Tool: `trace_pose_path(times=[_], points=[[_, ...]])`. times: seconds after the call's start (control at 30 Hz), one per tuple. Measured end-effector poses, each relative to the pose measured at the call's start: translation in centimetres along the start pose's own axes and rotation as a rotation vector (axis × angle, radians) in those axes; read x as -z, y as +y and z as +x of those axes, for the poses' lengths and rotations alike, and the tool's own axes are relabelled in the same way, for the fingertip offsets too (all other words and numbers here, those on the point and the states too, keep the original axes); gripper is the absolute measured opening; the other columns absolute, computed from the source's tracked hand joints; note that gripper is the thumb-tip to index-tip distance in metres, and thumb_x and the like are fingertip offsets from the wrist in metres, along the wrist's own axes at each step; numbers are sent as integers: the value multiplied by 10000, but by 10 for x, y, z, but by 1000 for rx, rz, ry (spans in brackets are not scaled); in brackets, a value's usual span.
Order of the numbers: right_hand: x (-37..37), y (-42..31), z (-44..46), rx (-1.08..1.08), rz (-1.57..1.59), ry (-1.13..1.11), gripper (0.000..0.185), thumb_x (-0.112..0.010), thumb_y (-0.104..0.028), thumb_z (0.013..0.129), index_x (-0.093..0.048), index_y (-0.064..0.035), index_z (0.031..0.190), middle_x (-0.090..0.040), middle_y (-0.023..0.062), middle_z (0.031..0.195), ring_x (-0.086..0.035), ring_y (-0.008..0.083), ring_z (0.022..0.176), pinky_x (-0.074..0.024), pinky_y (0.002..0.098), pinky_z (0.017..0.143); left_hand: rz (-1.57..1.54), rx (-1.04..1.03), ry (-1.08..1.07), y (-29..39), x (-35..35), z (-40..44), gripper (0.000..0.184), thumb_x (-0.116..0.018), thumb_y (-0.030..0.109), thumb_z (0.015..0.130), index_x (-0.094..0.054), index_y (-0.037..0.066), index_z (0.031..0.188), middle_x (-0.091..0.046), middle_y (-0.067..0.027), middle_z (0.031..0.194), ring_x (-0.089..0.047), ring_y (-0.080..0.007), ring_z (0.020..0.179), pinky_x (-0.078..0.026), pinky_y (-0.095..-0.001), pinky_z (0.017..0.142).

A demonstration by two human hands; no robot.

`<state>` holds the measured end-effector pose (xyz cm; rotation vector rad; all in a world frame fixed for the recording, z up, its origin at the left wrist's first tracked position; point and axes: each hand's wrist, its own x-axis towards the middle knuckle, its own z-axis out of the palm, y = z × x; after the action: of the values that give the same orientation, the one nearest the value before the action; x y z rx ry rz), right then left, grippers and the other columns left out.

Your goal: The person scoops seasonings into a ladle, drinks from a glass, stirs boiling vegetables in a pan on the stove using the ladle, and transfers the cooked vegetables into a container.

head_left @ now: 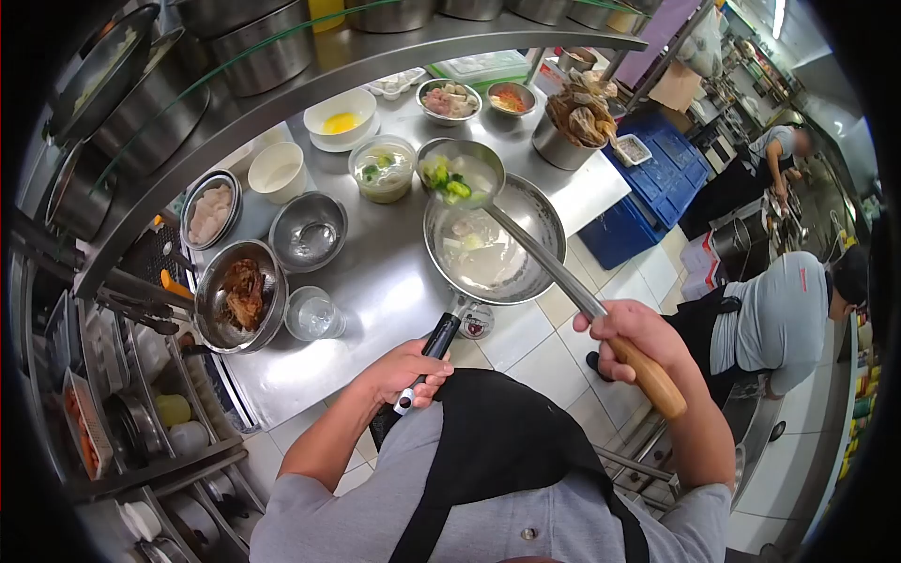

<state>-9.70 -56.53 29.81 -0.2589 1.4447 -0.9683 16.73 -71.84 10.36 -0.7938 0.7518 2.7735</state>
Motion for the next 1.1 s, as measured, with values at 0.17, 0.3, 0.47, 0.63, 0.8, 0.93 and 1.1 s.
trace_pose_path(times=[0.17, 0.3, 0.47, 0.63, 0.8, 0.93, 1.1], points=[[-21, -32, 44, 31, -56, -36, 229, -603, -150, 865, -611, 23, 1015, -519, 72, 598, -469, 156, 395, -353, 285, 373, -12, -11, -15, -1, 5, -4, 179, -639, 49, 890, -466, 94, 889, -470, 7, 628, -439, -72, 419, -371, -253, 359], [-45, -57, 85, 28, -199, -21, 178, -597, -141, 863, -595, 9, 958, -516, 73, 583, -495, 167, 413, -371, 292, 392, -7, -21, -35, -5, 10, -3, 185, -647, 51, 885, -467, 93, 893, -471, 8, 626, -445, -71, 422, -368, -248, 354], [-62, -63, 123, 113, -392, 20, 120, -607, -111, 861, -559, 0, 855, -507, 71, 582, -535, 185, 434, -408, 305, 417, -25, -12, -54, -7, 13, -3, 181, -645, 52, 890, -469, 85, 909, -471, 7, 625, -450, -70, 424, -364, -244, 349], [-63, -50, 147, 187, -548, 93, 186, -627, -131, 808, -570, 46, 812, -556, 97, 632, -566, 199, 451, -474, 355, 438, -33, -10, -71, -9, 16, -3, 182, -644, 51, 895, -466, 80, 921, -471, 3, 628, -455, -72, 430, -364, -245, 347], [-67, -36, 153, 249, -818, 214, 224, -624, -143, 798, -569, 74, 793, -598, 167, 685, -586, 243, 460, -496, 398, 462, -25, -8, -79, -11, 17, -1, 188, -643, 50, 896, -460, 81, 925, -473, -2, 633, -457, -75, 431, -367, -248, 344], [-53, -14, 165, 535, -1085, 317, 239, -628, -142, 773, -574, 88, 810, -609, 271, 748, -636, 366, 633, -512, 450, 622, -14, 0, -74, -13, 17, 1, 193, -639, 52, 898, -450, 79, 923, -474, -4, 637, -458, -75, 431, -380, -249, 343], [-47, -5, 160, 666, -1076, 371, 267, -632, -147, 765, -574, 99, 853, -599, 304, 761, -628, 433, 785, -489, 476, 753, 3, -1, -60, -12, 12, -2, 197, -639, 48, 894, -447, 80, 922, -473, -4, 638, -458, -72, 430, -385, -248, 344]])
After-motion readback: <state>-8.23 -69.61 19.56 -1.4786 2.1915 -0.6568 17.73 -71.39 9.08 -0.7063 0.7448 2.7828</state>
